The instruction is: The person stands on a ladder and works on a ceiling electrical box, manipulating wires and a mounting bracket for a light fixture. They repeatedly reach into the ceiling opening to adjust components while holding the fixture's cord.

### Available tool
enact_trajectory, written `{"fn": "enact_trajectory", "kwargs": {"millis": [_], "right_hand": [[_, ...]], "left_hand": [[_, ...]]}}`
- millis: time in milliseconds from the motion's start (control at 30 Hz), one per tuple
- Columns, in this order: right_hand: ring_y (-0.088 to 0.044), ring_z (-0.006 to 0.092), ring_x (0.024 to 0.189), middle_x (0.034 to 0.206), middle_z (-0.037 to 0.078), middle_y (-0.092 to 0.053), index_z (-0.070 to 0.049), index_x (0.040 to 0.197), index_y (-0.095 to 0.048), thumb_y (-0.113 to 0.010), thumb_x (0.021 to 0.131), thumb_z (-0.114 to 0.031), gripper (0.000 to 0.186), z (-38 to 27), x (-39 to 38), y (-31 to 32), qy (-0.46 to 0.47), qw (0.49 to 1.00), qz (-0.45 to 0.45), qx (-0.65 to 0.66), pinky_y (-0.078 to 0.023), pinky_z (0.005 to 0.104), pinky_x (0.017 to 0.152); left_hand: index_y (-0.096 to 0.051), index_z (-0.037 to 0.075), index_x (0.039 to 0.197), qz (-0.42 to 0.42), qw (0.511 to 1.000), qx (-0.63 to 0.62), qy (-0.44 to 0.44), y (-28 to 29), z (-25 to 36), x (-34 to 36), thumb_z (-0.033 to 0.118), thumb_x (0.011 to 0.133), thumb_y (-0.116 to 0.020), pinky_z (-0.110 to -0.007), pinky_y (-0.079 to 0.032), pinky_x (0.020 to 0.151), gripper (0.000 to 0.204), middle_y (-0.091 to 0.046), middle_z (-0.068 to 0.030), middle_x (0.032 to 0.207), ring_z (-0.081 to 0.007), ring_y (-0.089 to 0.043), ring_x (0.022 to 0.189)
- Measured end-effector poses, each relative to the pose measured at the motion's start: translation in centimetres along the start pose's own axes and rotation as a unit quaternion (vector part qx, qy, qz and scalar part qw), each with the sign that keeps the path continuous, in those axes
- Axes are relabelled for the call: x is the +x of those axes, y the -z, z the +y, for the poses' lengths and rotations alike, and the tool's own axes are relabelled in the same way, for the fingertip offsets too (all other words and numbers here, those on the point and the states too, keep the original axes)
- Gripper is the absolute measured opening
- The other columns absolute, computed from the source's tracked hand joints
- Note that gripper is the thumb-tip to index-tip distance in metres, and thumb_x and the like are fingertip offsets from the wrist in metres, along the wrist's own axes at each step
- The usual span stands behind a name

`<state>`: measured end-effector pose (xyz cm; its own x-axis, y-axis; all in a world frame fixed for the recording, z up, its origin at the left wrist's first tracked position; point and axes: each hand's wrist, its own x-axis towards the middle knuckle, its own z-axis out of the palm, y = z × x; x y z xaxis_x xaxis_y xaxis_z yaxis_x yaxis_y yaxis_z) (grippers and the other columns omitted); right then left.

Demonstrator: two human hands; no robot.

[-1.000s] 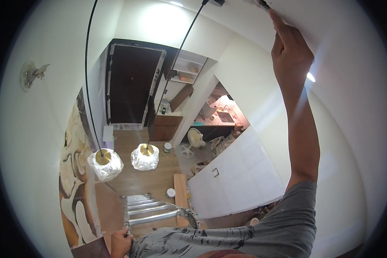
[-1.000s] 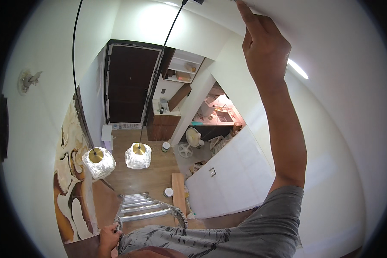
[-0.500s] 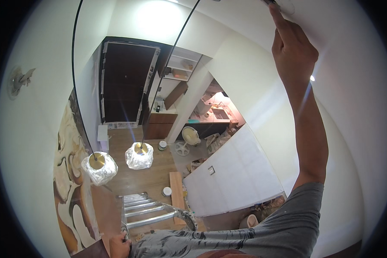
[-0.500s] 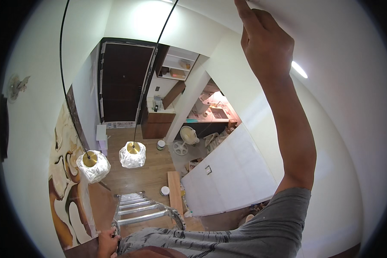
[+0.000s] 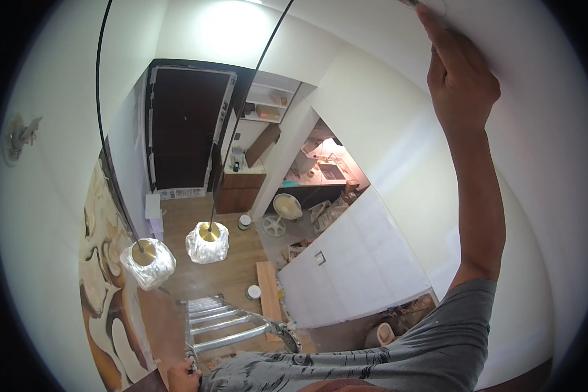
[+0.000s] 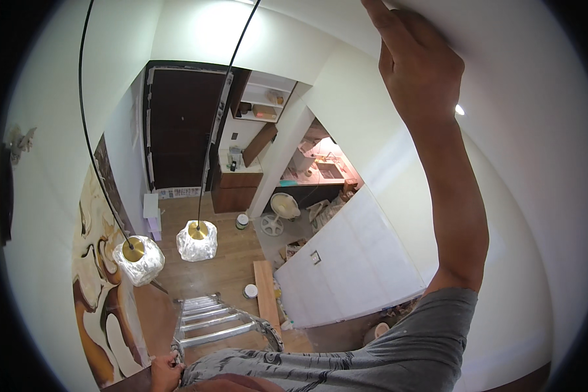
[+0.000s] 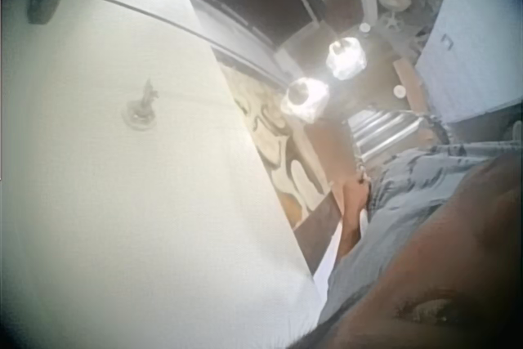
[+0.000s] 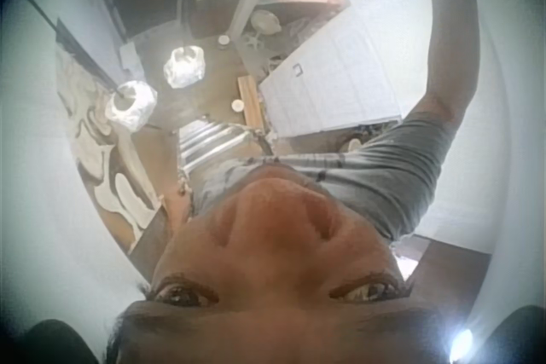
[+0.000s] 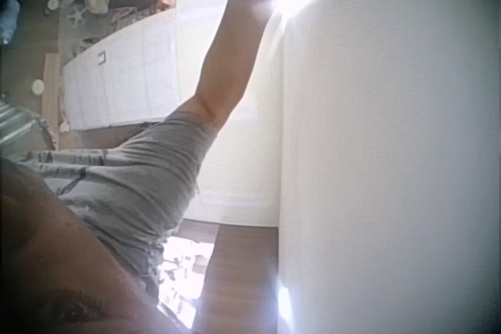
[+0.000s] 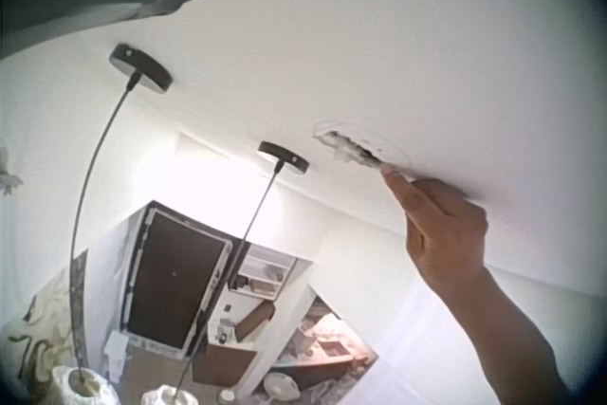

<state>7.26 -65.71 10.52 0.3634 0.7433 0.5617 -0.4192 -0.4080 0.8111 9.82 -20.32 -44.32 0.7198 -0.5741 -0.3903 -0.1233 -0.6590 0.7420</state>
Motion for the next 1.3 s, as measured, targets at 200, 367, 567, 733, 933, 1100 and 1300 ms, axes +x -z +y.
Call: {"fn": "enact_trajectory", "kwargs": {"millis": [200,367,567,733,933,1100,1300], "right_hand": [[-0.067,0.0233,0.062,0.08,0.01,-0.071,-0.013,0.12,-0.077,-0.07,0.085,0.005,0.04,0.0,-0.2,-0.3,-0.01,1.0,-0.016,-0.004,-0.055,0.0359,0.055],[-0.066,0.0223,0.061,0.08,0.01,-0.069,-0.013,0.123,-0.075,-0.069,0.083,0.006,0.044,-0.9,0.8,-1.0,0.002,0.999,-0.023,-0.031,-0.055,0.0345,0.054],[-0.064,0.0225,0.059,0.077,0.009,-0.065,-0.011,0.122,-0.074,-0.067,0.084,0.007,0.042,-1.1,1.3,-0.2,-0.007,0.998,-0.061,-0.025,-0.055,0.0345,0.053],[-0.063,0.0224,0.059,0.076,0.008,-0.063,-0.009,0.122,-0.073,-0.068,0.083,0.006,0.042,-2.0,2.3,0.7,-0.016,0.989,-0.143,-0.034,-0.055,0.0354,0.053],[-0.063,0.0224,0.061,0.079,0.009,-0.063,-0.009,0.123,-0.072,-0.069,0.084,0.005,0.042,-1.9,1.5,0.3,-0.04,0.992,-0.118,-0.02,-0.056,0.0363,0.054],[-0.066,0.0237,0.063,0.083,0.011,-0.067,-0.009,0.123,-0.072,-0.068,0.086,0.005,0.04,-1.3,1.3,0.4,-0.013,0.994,-0.109,-0.016,-0.056,0.0357,0.055],[-0.066,0.0284,0.059,0.079,0.013,-0.067,-0.006,0.125,-0.071,-0.066,0.09,0.004,0.036,-2.4,0.8,0.0,-0.102,0.99,-0.087,0.051,-0.055,0.038,0.052]], "left_hand": [[-0.072,0.001,0.1,-0.013,0.999,-0.002,0.045,0.9,2.0,-0.2,0.019,0.087,-0.07,-0.047,-0.049,0.07,0.022,-0.069,-0.0225,0.08,-0.0345,-0.065,0.072],[-0.073,0.001,0.094,0.033,0.999,0.016,-0.009,0.1,0.9,-0.1,0.02,0.085,-0.072,-0.048,-0.048,0.071,0.022,-0.066,-0.0244,0.077,-0.0379,-0.063,0.07],[-0.075,0.0,0.095,0.008,1.0,-0.007,-0.002,0.5,0.7,-0.2,0.017,0.083,-0.074,-0.048,-0.05,0.073,0.02,-0.069,-0.023,0.082,-0.0374,-0.065,0.074],[-0.075,-0.001,0.107,0.043,0.998,-0.014,-0.033,-0.1,-0.3,-0.6,0.015,0.084,-0.075,-0.044,-0.052,0.075,0.028,-0.073,-0.0217,0.084,-0.0335,-0.067,0.076],[-0.074,0.0,0.115,-0.001,0.999,-0.041,0.003,-0.5,-1.6,-0.1,0.014,0.085,-0.074,-0.041,-0.053,0.075,0.034,-0.074,-0.0236,0.089,-0.0287,-0.069,0.078],[-0.074,0.001,0.114,0.005,1.0,-0.011,-0.01,-0.1,-0.8,-0.3,0.017,0.085,-0.073,-0.042,-0.052,0.073,0.033,-0.072,-0.0263,0.091,-0.0306,-0.067,0.075],[-0.074,0.002,0.117,-0.008,0.999,-0.008,0.03,-0.2,-0.2,-0.6,0.022,0.085,-0.075,-0.044,-0.053,0.076,0.038,-0.072,-0.0266,0.091,-0.0327,-0.071,0.08]]}}
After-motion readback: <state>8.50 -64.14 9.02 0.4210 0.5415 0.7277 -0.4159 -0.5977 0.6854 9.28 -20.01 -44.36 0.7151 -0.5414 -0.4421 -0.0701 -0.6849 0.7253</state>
